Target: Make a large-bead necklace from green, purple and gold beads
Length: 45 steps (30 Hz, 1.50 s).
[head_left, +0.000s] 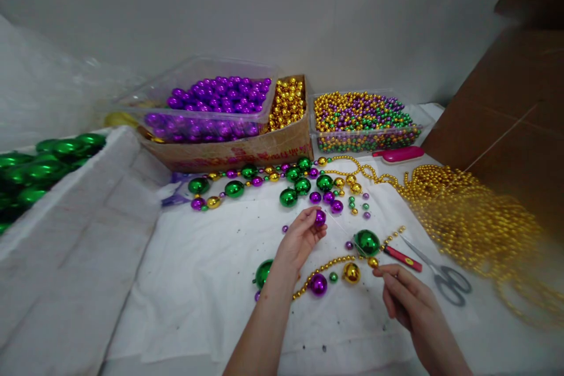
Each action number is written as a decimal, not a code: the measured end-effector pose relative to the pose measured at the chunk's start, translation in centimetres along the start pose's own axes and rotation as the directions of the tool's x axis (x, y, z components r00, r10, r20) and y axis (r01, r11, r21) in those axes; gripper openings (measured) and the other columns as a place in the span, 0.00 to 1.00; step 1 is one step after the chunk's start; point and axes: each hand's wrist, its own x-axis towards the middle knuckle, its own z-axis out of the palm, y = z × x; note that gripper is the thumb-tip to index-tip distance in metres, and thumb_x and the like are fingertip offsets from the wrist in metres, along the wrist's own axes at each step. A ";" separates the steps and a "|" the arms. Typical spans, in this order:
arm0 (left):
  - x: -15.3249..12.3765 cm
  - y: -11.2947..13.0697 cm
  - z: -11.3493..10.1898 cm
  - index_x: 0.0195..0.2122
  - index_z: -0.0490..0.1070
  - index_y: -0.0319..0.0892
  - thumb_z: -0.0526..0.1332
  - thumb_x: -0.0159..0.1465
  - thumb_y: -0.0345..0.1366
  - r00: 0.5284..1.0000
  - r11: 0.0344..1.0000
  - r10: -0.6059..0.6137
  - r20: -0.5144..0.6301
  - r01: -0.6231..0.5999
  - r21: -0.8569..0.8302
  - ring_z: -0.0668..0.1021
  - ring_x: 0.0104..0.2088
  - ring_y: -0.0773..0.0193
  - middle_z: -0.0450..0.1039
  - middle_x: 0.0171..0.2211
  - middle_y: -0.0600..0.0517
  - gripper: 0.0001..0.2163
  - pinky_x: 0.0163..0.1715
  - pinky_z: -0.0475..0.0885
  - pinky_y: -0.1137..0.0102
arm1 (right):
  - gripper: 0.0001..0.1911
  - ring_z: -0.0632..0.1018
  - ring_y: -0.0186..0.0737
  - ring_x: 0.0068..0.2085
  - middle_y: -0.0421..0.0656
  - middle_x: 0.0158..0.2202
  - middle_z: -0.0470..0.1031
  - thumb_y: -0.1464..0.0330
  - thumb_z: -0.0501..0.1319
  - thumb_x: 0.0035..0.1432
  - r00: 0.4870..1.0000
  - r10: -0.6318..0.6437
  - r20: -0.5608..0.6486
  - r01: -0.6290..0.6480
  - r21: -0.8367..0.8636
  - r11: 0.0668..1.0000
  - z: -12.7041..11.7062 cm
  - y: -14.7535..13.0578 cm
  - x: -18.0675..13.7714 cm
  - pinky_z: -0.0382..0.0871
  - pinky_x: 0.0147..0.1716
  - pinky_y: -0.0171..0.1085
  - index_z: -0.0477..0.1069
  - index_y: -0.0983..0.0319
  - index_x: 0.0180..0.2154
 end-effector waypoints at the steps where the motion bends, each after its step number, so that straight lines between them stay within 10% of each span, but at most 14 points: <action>1: -0.1 0.0 -0.1 0.42 0.70 0.40 0.62 0.59 0.32 1.000 1.000 0.005 -0.019 -0.005 0.009 0.77 0.31 0.67 0.73 0.34 0.49 0.10 0.31 0.72 0.74 | 0.20 0.51 0.27 0.19 0.33 0.15 0.58 0.54 0.57 0.58 1.000 -0.003 -0.002 0.003 0.011 1.000 0.0 0.0 0.0 0.37 0.20 0.34 0.66 0.64 0.43; 10: -1.0 0.3 0.6 0.45 0.69 0.37 0.60 0.60 0.25 0.997 0.981 0.060 -0.053 -0.068 -0.179 0.78 0.34 0.68 0.75 0.37 0.48 0.11 0.39 0.75 0.73 | 0.20 0.52 0.29 0.20 0.33 0.16 0.57 0.54 0.57 0.58 1.000 0.013 -0.002 -0.013 0.005 1.000 0.2 -0.3 -0.6 0.38 0.20 0.33 0.66 0.63 0.43; 18: -1.2 0.4 0.5 0.38 0.71 0.34 0.51 0.66 0.45 0.990 0.974 -0.118 -0.075 0.100 -0.204 0.71 0.18 0.74 0.77 0.36 0.42 0.17 0.15 0.67 0.80 | 0.21 0.54 0.30 0.19 0.34 0.15 0.58 0.53 0.55 0.58 0.998 -0.039 0.042 0.044 -0.141 0.989 0.6 -0.3 -1.4 0.39 0.21 0.34 0.67 0.63 0.41; 34: -1.6 0.0 1.1 0.33 0.69 0.38 0.57 0.62 0.47 0.997 0.992 -0.034 -0.071 0.026 -0.120 0.70 0.17 0.74 0.77 0.36 0.43 0.15 0.13 0.61 0.80 | 0.21 0.58 0.30 0.19 0.34 0.13 0.58 0.51 0.59 0.54 0.997 -0.069 -0.035 0.066 -0.100 0.993 1.1 -0.3 -1.8 0.47 0.19 0.32 0.70 0.63 0.37; 45: -3.0 -1.5 1.7 0.49 0.68 0.41 0.58 0.63 0.44 0.992 0.997 0.036 0.122 -0.028 -0.070 0.74 0.26 0.71 0.70 0.51 0.40 0.17 0.16 0.64 0.79 | 0.22 0.57 0.30 0.19 0.34 0.14 0.58 0.50 0.60 0.52 0.997 -0.047 -0.063 0.044 -0.047 0.998 1.3 1.0 -0.8 0.44 0.20 0.31 0.68 0.62 0.38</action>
